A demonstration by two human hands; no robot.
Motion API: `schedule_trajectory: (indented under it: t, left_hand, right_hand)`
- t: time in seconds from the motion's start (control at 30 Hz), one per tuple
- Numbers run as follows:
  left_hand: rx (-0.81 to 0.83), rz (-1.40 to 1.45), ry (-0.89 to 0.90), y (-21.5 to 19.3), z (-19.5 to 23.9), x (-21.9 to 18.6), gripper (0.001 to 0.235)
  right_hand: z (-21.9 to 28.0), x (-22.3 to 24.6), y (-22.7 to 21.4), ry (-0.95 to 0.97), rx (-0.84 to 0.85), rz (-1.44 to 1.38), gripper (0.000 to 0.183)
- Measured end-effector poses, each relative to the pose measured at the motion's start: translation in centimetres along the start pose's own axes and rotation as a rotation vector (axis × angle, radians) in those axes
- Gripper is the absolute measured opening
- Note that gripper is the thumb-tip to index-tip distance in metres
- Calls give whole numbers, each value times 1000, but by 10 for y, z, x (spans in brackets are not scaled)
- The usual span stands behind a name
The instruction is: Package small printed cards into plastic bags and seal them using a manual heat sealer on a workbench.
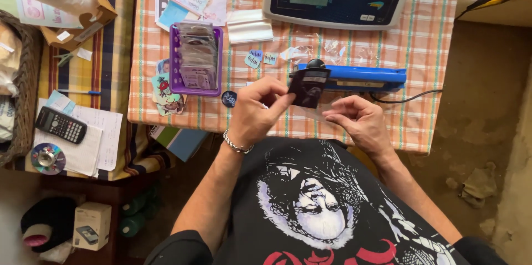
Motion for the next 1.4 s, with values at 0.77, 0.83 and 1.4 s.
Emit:
schedule_trajectory:
  t: [0.77,0.83,1.4]
  left_hand:
    - [107,-180,281,23,-10,-61,8]
    - [120,-202,290,26,-10,-61,9]
    - [96,35,-99,43,-7,-3,6]
  right_hand:
    - [6,18,-29,-191,-6,-166,34]
    - [7,17,-29,-197,-12,-158,34]
    - [-2,14,-56,-293,80,-204,28]
Point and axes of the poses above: each hand's wrist, its own z-axis away from the middle knuckle, its own y-axis out of the palm, x = y × z, the point moved 10 cm from there along -z, towards the middle knuckle, and after that the axes turned 7 degrees about y, right-handed, at the moved point
